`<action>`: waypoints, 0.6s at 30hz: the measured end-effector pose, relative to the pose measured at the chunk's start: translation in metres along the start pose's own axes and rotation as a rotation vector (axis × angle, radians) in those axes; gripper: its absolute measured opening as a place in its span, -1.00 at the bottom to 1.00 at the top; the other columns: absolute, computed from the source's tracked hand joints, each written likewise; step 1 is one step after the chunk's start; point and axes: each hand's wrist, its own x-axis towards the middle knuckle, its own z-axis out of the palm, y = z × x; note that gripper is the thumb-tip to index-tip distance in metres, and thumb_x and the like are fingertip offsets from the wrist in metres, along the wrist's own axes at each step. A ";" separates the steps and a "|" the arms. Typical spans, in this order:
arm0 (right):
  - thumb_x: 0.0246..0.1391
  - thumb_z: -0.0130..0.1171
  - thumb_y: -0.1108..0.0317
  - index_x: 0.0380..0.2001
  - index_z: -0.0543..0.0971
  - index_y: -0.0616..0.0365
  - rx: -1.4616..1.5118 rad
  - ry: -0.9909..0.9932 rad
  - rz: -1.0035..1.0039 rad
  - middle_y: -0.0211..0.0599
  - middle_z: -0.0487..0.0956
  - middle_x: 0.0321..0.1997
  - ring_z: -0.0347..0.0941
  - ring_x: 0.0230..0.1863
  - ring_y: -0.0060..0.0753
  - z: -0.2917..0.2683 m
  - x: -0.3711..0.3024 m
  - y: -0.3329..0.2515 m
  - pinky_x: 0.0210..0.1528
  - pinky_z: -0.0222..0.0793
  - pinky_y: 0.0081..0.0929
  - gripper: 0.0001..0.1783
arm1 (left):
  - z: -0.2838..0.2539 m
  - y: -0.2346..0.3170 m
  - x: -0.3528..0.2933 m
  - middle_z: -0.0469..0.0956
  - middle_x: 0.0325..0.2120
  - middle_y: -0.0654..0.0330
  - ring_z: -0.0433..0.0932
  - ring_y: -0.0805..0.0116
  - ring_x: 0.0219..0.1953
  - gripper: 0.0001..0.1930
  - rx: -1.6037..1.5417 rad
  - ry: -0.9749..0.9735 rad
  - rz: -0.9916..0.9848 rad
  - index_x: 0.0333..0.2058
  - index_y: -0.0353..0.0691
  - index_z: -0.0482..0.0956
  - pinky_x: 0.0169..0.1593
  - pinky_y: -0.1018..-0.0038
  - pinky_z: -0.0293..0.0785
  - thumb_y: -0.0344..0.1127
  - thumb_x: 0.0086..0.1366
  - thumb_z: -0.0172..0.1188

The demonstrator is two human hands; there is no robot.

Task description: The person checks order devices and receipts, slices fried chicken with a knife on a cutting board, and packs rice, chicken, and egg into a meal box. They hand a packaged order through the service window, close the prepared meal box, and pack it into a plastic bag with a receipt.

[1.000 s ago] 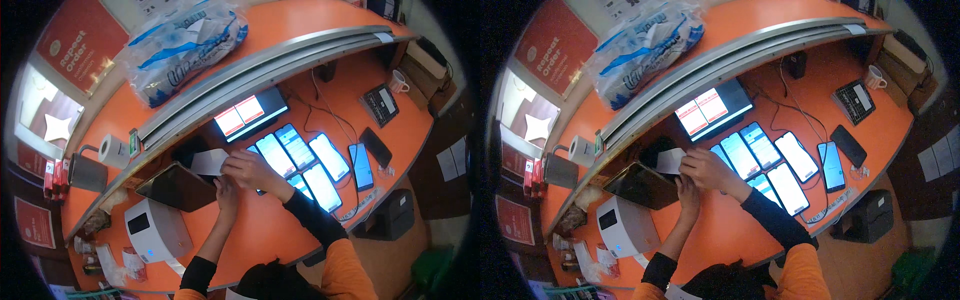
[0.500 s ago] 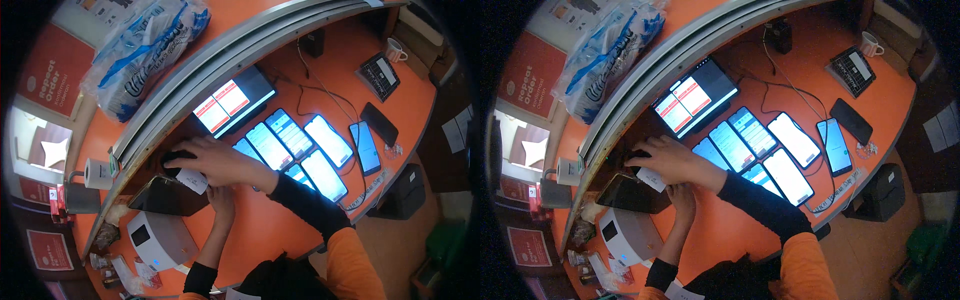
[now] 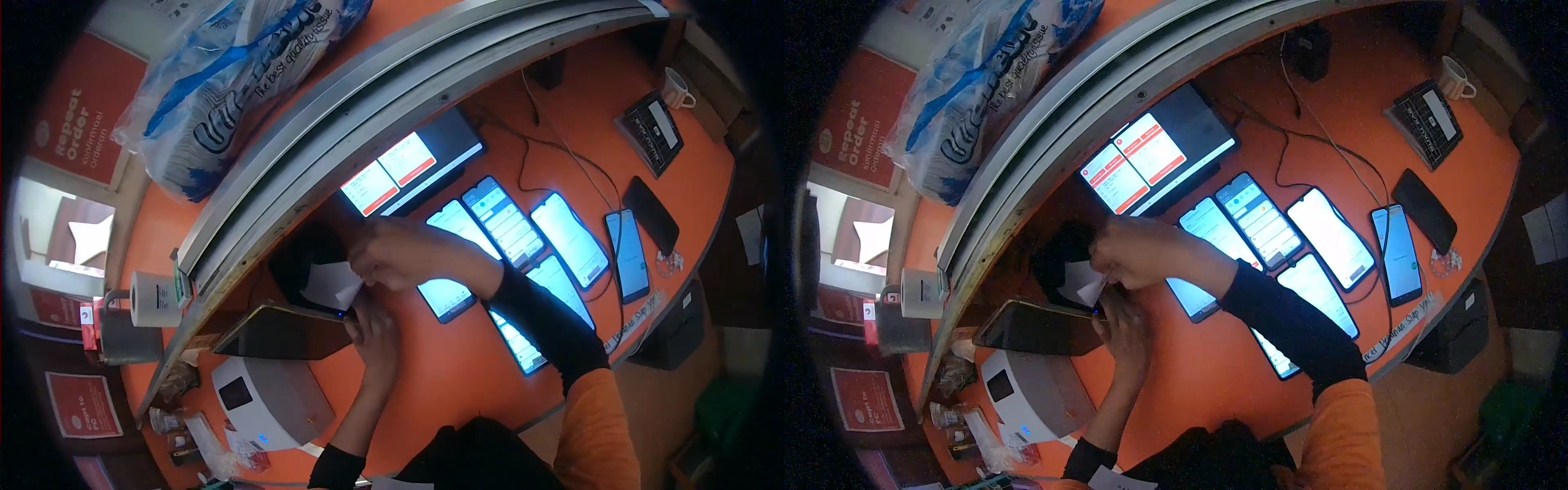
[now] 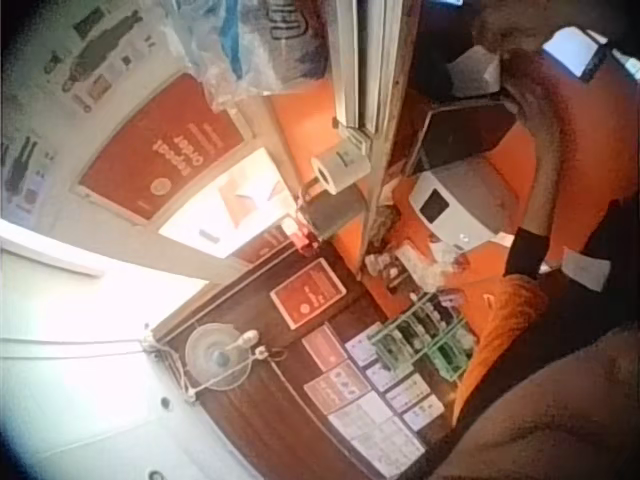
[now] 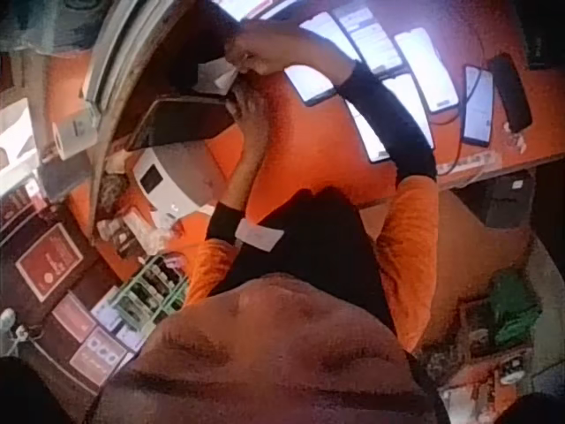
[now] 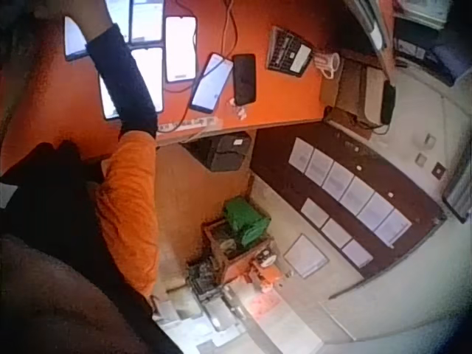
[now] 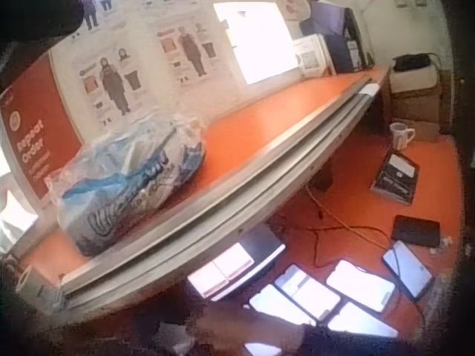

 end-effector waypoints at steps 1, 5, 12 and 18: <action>-0.20 0.19 0.58 -0.62 0.57 0.37 0.001 0.000 0.004 -0.04 0.57 -0.50 0.55 -0.30 -0.14 0.003 -0.001 0.001 -0.15 0.43 -0.27 -0.95 | -0.001 0.001 0.001 0.52 -0.09 0.14 0.37 0.30 0.10 -0.67 -0.066 -0.013 -0.025 -0.10 -0.29 0.56 0.18 0.12 0.10 -0.26 0.20 0.16; -0.27 0.20 0.52 -0.59 0.63 0.29 -0.243 0.040 -0.187 -0.07 0.59 -0.46 0.54 -0.23 -0.06 0.006 -0.002 -0.008 -0.09 0.41 -0.20 -0.92 | 0.014 0.007 -0.012 0.53 -0.14 0.12 0.41 0.31 0.05 -0.72 -0.194 -0.007 -0.048 -0.15 -0.31 0.56 0.18 0.09 0.12 -0.33 0.17 0.18; -0.19 0.16 0.53 -0.58 0.60 0.24 -0.253 0.020 -0.143 -0.12 0.58 -0.39 0.51 -0.18 -0.12 -0.015 -0.018 -0.011 0.00 0.37 -0.22 -0.94 | 0.018 0.010 -0.015 0.52 -0.17 0.06 0.40 0.20 0.04 -0.70 -0.305 -0.137 0.009 -0.13 -0.37 0.54 0.06 0.15 0.18 -0.39 0.14 0.18; -0.12 0.19 0.49 -0.45 0.58 0.32 -0.105 0.124 0.010 -0.08 0.60 -0.36 0.58 -0.20 -0.12 -0.071 -0.052 -0.044 -0.11 0.45 -0.25 -0.88 | -0.004 0.000 0.009 0.48 0.05 -0.08 0.24 0.19 0.29 -0.64 0.048 -0.036 -0.049 -0.06 -0.36 0.59 0.16 0.12 0.02 -0.43 0.16 0.06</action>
